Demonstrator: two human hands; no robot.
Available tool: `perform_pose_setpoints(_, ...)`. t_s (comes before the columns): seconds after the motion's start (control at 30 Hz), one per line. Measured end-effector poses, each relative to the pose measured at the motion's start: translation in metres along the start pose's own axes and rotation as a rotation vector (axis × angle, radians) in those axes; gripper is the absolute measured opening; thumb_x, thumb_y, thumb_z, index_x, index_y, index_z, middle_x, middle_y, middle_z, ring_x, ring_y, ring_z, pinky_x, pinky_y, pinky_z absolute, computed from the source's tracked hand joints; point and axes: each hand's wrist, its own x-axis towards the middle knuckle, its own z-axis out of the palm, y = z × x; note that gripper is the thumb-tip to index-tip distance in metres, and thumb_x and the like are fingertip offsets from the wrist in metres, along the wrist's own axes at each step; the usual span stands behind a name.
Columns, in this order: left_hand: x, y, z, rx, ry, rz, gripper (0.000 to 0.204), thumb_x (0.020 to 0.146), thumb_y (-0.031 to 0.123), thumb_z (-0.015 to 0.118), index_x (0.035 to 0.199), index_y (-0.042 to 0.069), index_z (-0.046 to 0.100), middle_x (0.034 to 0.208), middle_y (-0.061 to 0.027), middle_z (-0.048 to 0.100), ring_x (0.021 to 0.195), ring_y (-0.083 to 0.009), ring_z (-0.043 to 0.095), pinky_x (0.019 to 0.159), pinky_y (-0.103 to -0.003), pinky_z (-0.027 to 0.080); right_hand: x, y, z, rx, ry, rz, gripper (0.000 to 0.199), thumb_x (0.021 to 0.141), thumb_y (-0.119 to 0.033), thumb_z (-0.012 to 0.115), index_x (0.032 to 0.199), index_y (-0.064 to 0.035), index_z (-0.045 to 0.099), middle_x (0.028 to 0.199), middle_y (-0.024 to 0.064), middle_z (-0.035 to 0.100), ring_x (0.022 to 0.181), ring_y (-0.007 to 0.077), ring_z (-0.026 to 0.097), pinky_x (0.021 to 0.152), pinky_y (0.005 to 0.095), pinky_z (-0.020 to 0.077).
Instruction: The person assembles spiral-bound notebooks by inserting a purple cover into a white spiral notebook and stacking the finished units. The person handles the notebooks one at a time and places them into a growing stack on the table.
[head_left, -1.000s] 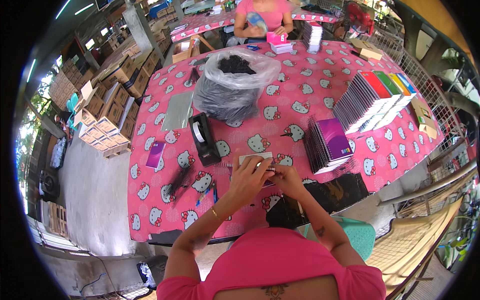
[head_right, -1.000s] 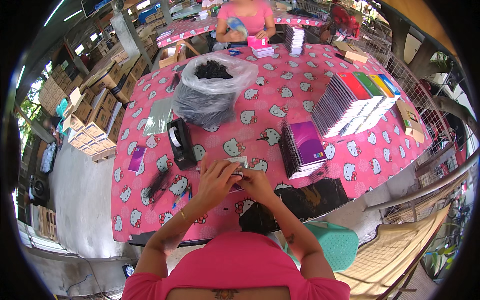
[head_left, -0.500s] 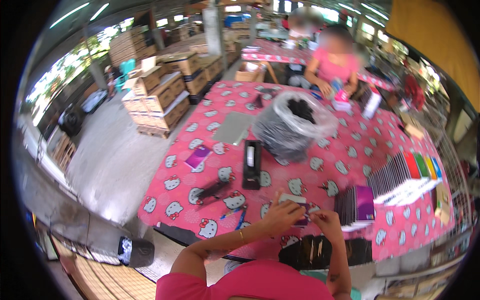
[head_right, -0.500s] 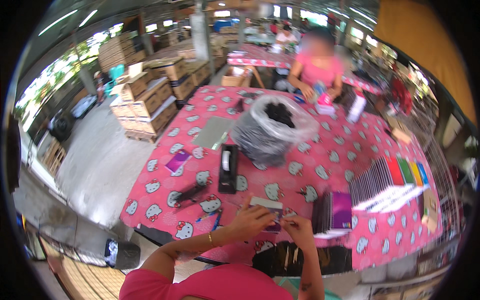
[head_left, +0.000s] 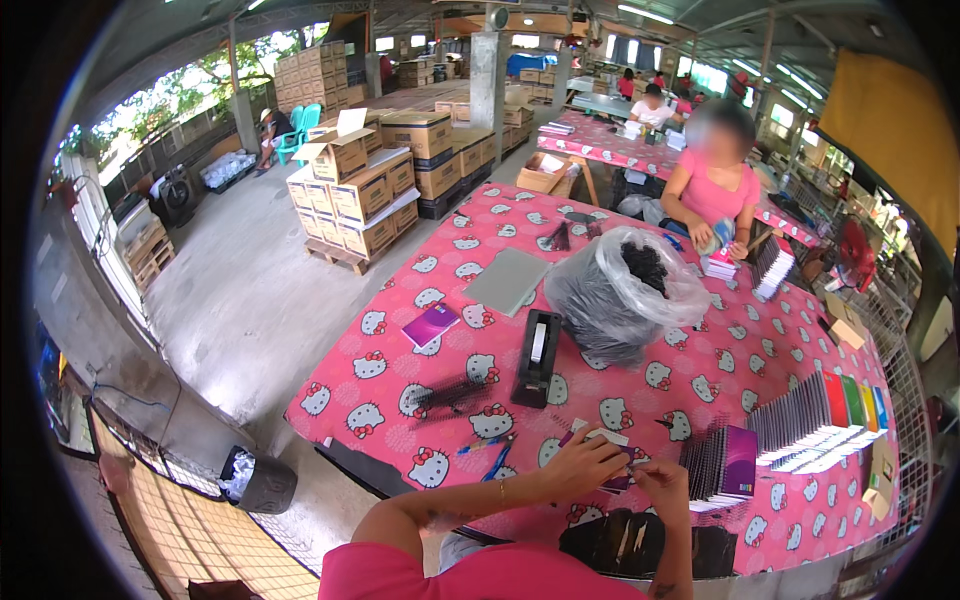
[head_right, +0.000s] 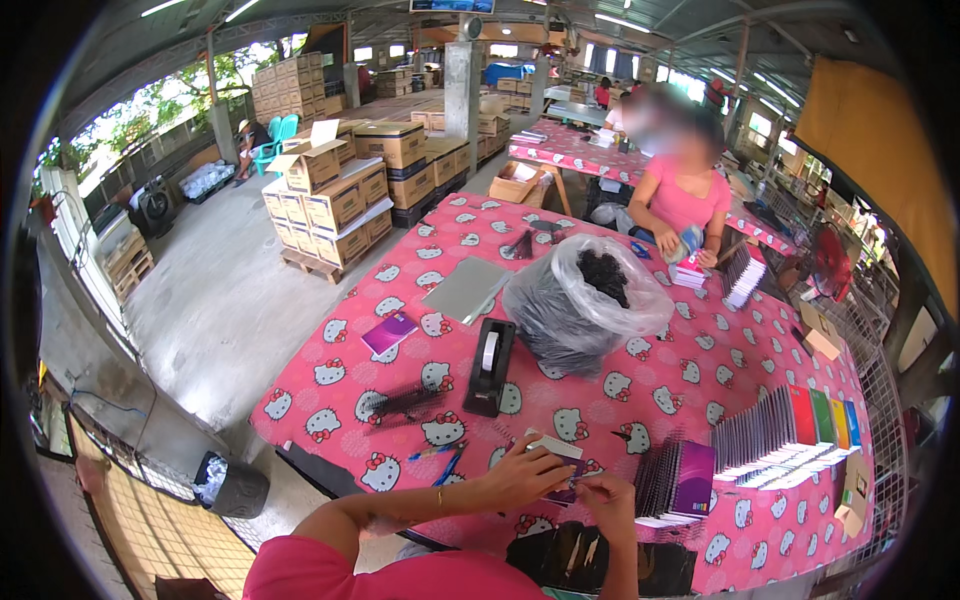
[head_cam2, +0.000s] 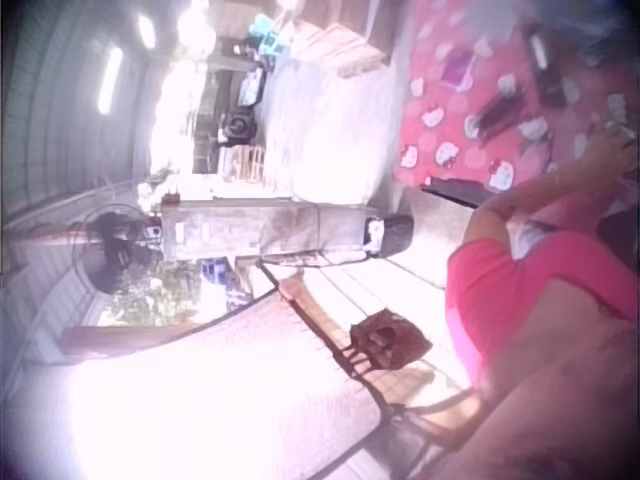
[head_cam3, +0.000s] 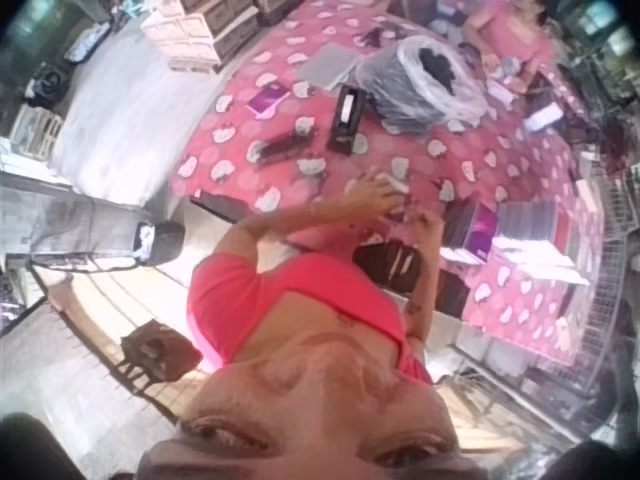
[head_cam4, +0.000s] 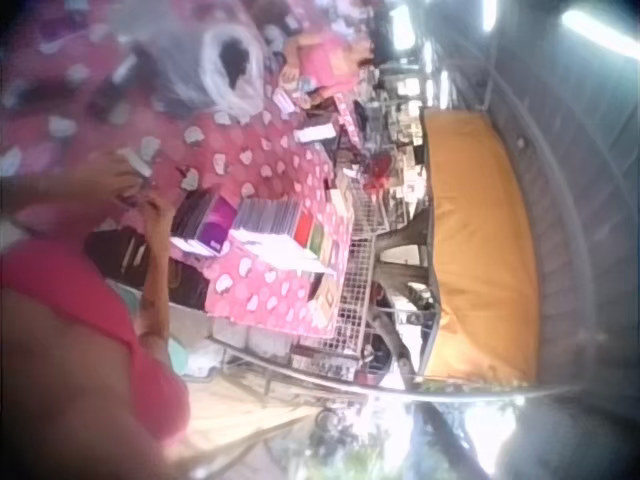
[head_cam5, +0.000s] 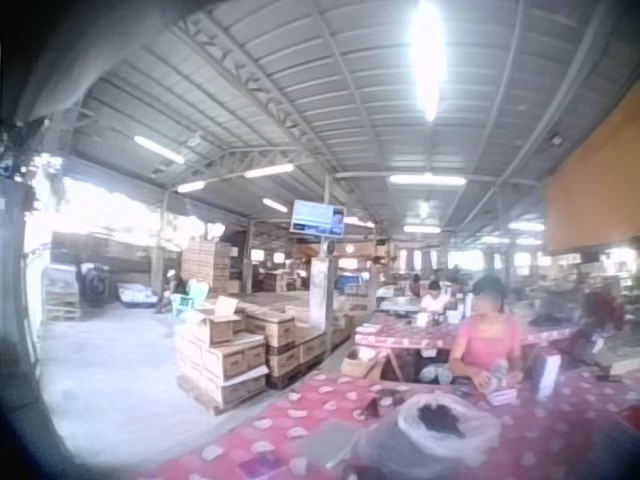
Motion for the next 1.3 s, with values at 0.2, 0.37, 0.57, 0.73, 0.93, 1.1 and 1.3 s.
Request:
perform_pose_setpoints(0.2, -0.001, 0.005, -0.001, -0.028, -0.049, -0.005, 0.032, 0.091, 0.024, 0.064, 0.120, 0.008, 0.063, 0.101, -0.0041, 0.062, 0.097, -0.0223, 0.059, 0.089, -0.041, 0.042, 0.001, -0.003, 0.029, -0.197, 0.246, -0.123, 0.007, 0.078, 0.005, 0.065, 0.084, 0.0023, 0.062, 0.079, 0.0095, 0.065, 0.074, 0.0144, 0.065, 0.067, 0.0265, 0.0520)
perform_pose_setpoints(0.37, -0.001, 0.011, -0.005, -0.025, -0.129, 0.014, 0.037, 0.086, 0.014, 0.058, 0.122, 0.006, 0.058, 0.109, -0.0075, 0.060, 0.104, -0.0251, 0.057, 0.091, -0.040, 0.042, -0.005, -0.011, 0.033, -0.303, 0.355, -0.006, 0.007, 0.078, 0.003, 0.066, 0.084, 0.0018, 0.061, 0.081, 0.0124, 0.065, 0.073, 0.0188, 0.067, 0.066, 0.0295, 0.0546)
perform_pose_setpoints(0.57, 0.003, 0.006, -0.009, -0.018, -0.092, -0.065, 0.038, 0.085, 0.012, 0.058, 0.122, 0.006, 0.058, 0.109, -0.0080, 0.060, 0.105, -0.0258, 0.057, 0.090, -0.040, 0.042, -0.015, -0.024, 0.035, -0.103, 0.388, -0.029, 0.014, 0.083, 0.001, 0.069, 0.098, 0.0011, 0.069, 0.084, 0.0115, 0.068, 0.082, 0.0192, 0.068, 0.072, 0.0301, 0.0545)
perform_pose_setpoints(0.73, 0.006, 0.005, -0.004, -0.019, -0.097, -0.077, 0.039, 0.083, 0.015, 0.066, 0.121, 0.010, 0.061, 0.105, -0.0055, 0.062, 0.098, -0.0261, 0.058, 0.086, -0.041, 0.043, -0.019, -0.017, 0.046, -0.277, 0.461, -0.171, 0.020, 0.080, 0.003, 0.073, 0.100, 0.0007, 0.069, 0.089, 0.0125, 0.069, 0.084, 0.0223, 0.067, 0.076, 0.0335, 0.0531)
perform_pose_setpoints(0.93, 0.009, 0.015, -0.007, -0.103, -0.179, -0.087, 0.038, 0.082, 0.013, 0.066, 0.119, 0.010, 0.062, 0.101, -0.0068, 0.060, 0.099, -0.0285, 0.059, 0.088, -0.043, 0.045, -0.028, -0.015, 0.039, -0.406, 0.472, -0.352, 0.022, 0.076, 0.006, 0.075, 0.096, 0.0008, 0.069, 0.091, 0.0156, 0.069, 0.085, 0.0309, 0.068, 0.077, 0.0375, 0.0535)
perform_pose_setpoints(1.1, 0.031, 0.027, -0.021, -0.151, -0.200, -0.089, 0.034, 0.080, 0.010, 0.067, 0.114, 0.009, 0.063, 0.095, -0.0094, 0.063, 0.091, -0.0297, 0.063, 0.079, -0.042, 0.050, -0.033, -0.017, 0.029, -0.424, 0.457, -0.328, 0.024, 0.078, 0.003, 0.075, 0.100, -0.0002, 0.069, 0.097, 0.0162, 0.069, 0.088, 0.0347, 0.067, 0.078, 0.0388, 0.0538)
perform_pose_setpoints(1.3, 0.092, 0.054, -0.051, -0.311, -0.027, -0.329, 0.023, 0.087, 0.009, 0.068, 0.108, 0.004, 0.062, 0.093, -0.0141, 0.065, 0.077, -0.0335, 0.064, 0.066, -0.043, 0.052, -0.053, -0.077, -0.004, 0.103, 0.328, -0.170, 0.064, 0.087, -0.016, 0.075, 0.143, -0.0043, 0.046, 0.135, 0.0141, 0.053, 0.123, 0.0285, 0.055, 0.099, 0.0409, 0.0490)
